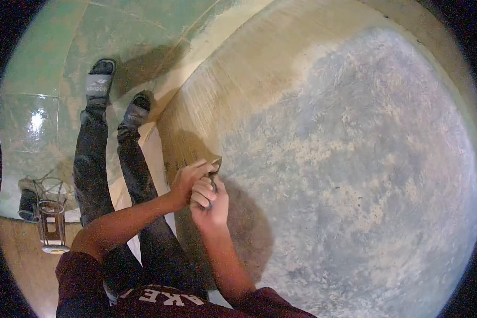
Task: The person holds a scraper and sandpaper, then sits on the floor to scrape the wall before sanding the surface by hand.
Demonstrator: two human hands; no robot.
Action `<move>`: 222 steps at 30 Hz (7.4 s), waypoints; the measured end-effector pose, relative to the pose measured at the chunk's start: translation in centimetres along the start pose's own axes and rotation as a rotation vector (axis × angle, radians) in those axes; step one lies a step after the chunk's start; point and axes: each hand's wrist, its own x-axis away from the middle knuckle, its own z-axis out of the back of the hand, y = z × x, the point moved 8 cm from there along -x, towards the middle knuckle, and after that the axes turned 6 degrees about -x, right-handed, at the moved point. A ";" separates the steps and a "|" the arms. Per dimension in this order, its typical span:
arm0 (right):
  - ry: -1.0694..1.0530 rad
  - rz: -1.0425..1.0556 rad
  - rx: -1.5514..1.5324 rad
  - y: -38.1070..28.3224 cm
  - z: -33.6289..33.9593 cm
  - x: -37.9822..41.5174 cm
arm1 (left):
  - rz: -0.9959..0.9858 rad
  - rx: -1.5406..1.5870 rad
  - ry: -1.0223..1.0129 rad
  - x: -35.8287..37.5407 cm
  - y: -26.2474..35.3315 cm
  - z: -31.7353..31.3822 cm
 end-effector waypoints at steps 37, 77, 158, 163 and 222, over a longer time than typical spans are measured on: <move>0.109 0.100 0.342 -0.1 4.5 4.2 | -0.018 -0.202 -0.104 3.7 -0.1 -2.5; -0.059 -0.006 -0.117 1.8 4.9 1.0 | 0.175 -0.041 -0.115 5.2 -1.8 -1.3; -0.181 -0.098 -0.267 1.0 0.1 -2.1 | 0.069 -0.079 0.020 -0.9 -1.7 0.9; -0.130 -0.051 -0.254 0.8 -0.8 -6.1 | 0.261 0.075 -0.024 -3.2 -4.3 1.7; -0.777 1.431 2.407 15.8 -16.1 1.0 | 0.357 -0.550 -1.023 23.0 -19.0 5.9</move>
